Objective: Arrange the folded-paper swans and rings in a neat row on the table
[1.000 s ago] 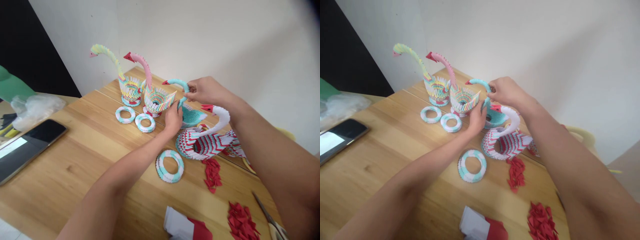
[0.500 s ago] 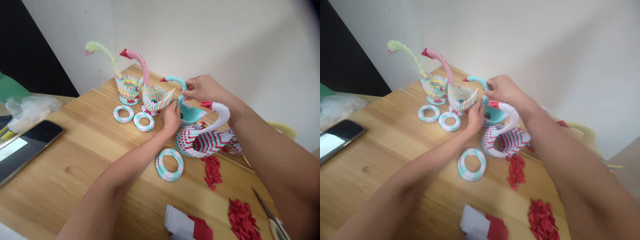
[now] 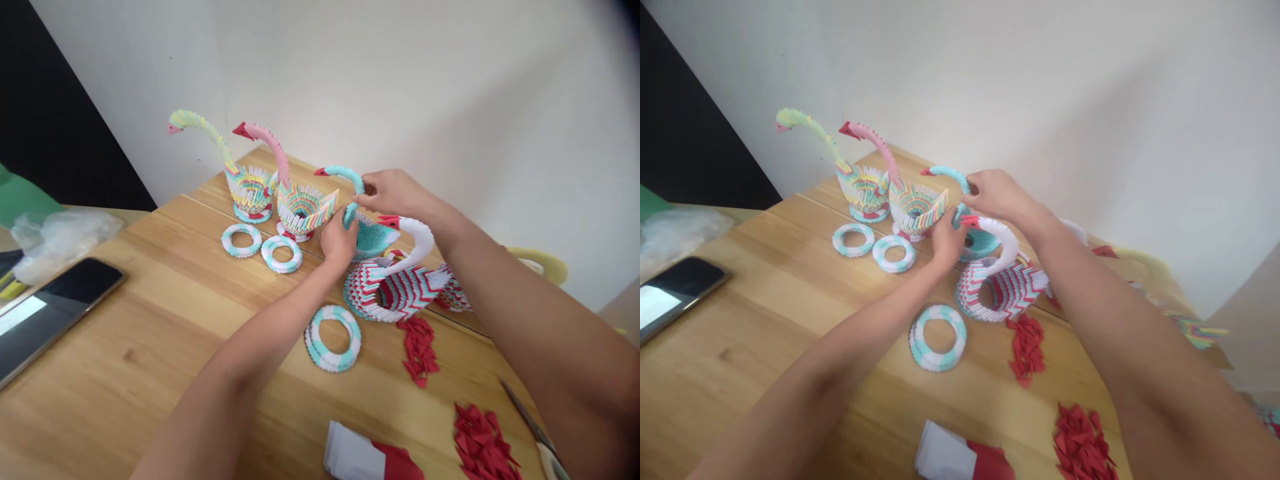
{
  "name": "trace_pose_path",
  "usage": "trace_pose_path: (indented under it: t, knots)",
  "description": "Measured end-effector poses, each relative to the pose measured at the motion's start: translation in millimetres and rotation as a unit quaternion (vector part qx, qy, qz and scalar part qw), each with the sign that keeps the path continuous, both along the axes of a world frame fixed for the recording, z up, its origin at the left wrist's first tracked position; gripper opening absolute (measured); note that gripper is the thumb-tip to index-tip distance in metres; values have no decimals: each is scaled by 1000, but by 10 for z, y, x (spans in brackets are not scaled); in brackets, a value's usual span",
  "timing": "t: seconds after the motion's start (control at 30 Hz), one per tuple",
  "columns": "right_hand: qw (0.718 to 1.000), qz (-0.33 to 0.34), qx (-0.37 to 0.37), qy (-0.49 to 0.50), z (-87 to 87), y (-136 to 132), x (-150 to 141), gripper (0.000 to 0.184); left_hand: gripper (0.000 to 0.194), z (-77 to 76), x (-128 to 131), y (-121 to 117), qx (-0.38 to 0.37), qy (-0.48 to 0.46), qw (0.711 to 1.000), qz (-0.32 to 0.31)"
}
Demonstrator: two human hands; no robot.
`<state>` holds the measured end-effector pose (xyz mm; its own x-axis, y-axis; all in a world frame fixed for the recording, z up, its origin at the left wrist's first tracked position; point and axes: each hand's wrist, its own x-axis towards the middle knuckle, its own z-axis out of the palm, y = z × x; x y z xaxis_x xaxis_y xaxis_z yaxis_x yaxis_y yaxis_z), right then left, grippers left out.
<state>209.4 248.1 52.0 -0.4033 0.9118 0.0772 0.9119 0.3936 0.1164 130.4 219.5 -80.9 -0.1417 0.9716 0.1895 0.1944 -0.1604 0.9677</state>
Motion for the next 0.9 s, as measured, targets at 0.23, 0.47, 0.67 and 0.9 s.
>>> trace_pose_path:
  t: [0.23, 0.47, 0.67, 0.9]
  knots:
    - [1000, -19, -21, -1, 35, -1, -11, 15, 29, 38, 41, 77, -2, 7, 1000, 10]
    - [999, -30, -22, 7, 23, -18, -15, 16, 27, 47, 48, 76, 1, 14, 1000, 9]
    - [1000, -11, -10, 9, -37, 30, 40, 18, 28, 20, 54, 81, 14, 17, 1000, 7]
    - [1000, -14, -13, 18, -95, 56, 80, 18, 28, -5, 60, 88, 22, 42, 999, 11]
